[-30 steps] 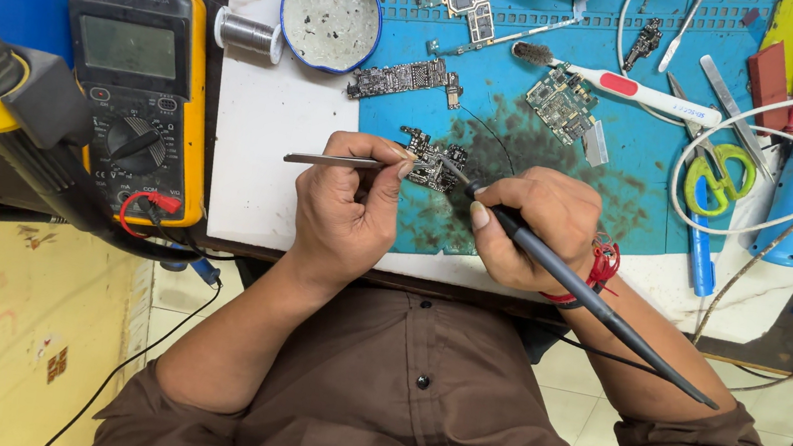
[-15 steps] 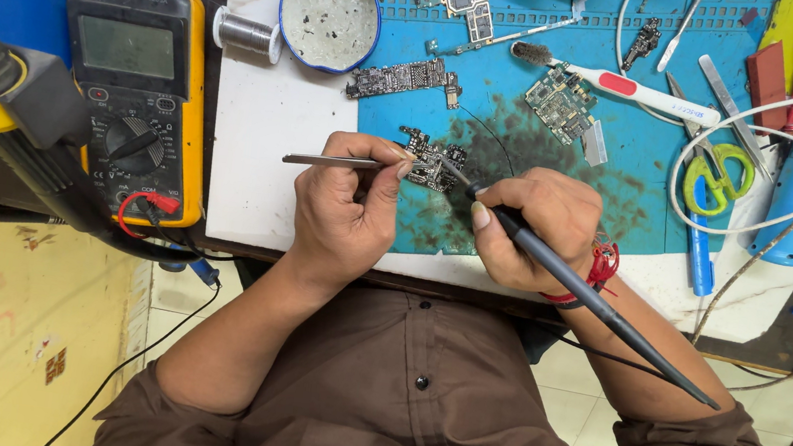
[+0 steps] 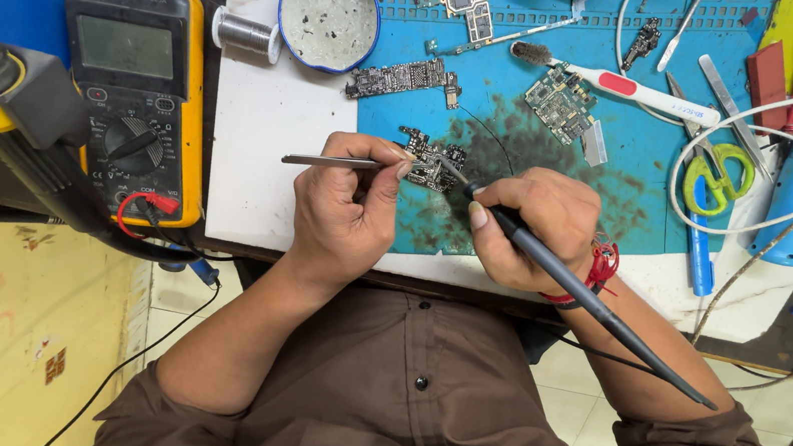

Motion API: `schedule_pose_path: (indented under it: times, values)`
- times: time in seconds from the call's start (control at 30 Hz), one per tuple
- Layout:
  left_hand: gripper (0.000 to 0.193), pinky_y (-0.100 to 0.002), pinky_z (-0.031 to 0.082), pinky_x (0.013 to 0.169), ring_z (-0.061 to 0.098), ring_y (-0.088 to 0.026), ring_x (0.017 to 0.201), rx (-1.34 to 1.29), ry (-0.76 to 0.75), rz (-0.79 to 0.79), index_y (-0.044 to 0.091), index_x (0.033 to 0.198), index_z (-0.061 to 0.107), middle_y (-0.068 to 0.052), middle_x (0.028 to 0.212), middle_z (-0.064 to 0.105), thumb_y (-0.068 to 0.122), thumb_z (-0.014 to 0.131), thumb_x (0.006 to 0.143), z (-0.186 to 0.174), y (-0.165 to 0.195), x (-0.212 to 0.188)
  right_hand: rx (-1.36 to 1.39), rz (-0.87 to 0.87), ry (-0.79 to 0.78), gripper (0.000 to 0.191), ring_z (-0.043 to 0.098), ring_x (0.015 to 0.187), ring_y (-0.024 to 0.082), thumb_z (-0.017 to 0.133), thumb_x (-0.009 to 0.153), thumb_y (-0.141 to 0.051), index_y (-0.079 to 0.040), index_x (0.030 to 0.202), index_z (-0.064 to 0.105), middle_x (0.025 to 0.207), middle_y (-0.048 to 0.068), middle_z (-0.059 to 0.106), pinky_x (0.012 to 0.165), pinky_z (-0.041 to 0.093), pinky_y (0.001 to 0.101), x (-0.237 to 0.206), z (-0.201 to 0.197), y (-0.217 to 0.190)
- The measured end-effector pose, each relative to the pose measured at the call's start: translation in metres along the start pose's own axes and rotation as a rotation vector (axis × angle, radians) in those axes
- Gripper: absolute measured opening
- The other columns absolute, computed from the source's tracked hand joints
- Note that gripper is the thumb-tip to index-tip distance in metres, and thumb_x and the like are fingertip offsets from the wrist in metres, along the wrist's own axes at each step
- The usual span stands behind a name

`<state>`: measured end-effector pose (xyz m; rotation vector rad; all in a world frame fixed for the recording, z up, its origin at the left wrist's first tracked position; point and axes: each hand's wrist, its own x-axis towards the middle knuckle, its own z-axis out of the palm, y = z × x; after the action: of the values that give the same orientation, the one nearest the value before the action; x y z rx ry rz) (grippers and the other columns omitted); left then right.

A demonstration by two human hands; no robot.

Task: The person uses a soldering iron and tweezers to solder components on a small circuit board. They hold the board steady with tweezers while applying heat and solder to specific points on the board.

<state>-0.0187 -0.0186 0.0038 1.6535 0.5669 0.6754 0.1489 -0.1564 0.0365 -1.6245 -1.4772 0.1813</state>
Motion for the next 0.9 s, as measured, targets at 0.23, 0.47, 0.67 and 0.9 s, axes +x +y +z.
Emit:
schedule_pose_path:
  times: [0.23, 0.47, 0.67, 0.9]
  values:
    - [0.013, -0.021, 0.057, 0.069, 0.069, -0.007, 0.081, 0.003, 0.005, 0.009, 0.001, 0.112, 0.052, -0.010, 0.103, 0.074, 0.001, 0.064, 0.106, 0.000, -0.001, 0.000, -0.008, -0.008, 0.008, 0.014, 0.059, 0.056, 0.023, 0.072, 0.080, 0.001, -0.002, 0.090, 0.062, 0.073, 0.009, 0.066, 0.055, 0.045, 0.0353, -0.003, 0.000, 0.002]
    - [0.013, -0.020, 0.055, 0.070, 0.066, -0.006, 0.080, -0.019, 0.026, 0.013, 0.001, 0.114, 0.053, -0.011, 0.104, 0.074, 0.002, 0.065, 0.107, 0.000, -0.001, 0.000, -0.089, 0.013, -0.002, 0.024, 0.073, 0.080, 0.027, 0.074, 0.097, -0.002, -0.001, 0.119, 0.067, 0.096, 0.013, 0.073, 0.072, 0.058, 0.0340, 0.000, -0.001, -0.001]
    - [0.013, -0.022, 0.055, 0.069, 0.066, -0.007, 0.080, -0.022, 0.040, 0.031, 0.000, 0.113, 0.053, -0.010, 0.102, 0.073, 0.002, 0.065, 0.107, 0.000, -0.001, 0.002, -0.296, 0.037, -0.090, 0.051, 0.068, 0.091, 0.034, 0.087, 0.087, -0.025, -0.003, 0.126, 0.063, 0.107, 0.018, 0.067, 0.078, 0.056, 0.0397, 0.011, 0.005, -0.008]
    - [0.013, -0.023, 0.054, 0.065, 0.066, -0.008, 0.074, 0.047, 0.059, 0.036, 0.001, 0.110, 0.056, -0.008, 0.092, 0.072, 0.004, 0.067, 0.105, 0.002, -0.003, 0.003, -0.328, -0.027, -0.206, 0.045, 0.068, 0.097, 0.032, 0.080, 0.090, -0.014, -0.009, 0.131, 0.064, 0.118, 0.014, 0.068, 0.082, 0.056, 0.0395, 0.022, 0.002, -0.005]
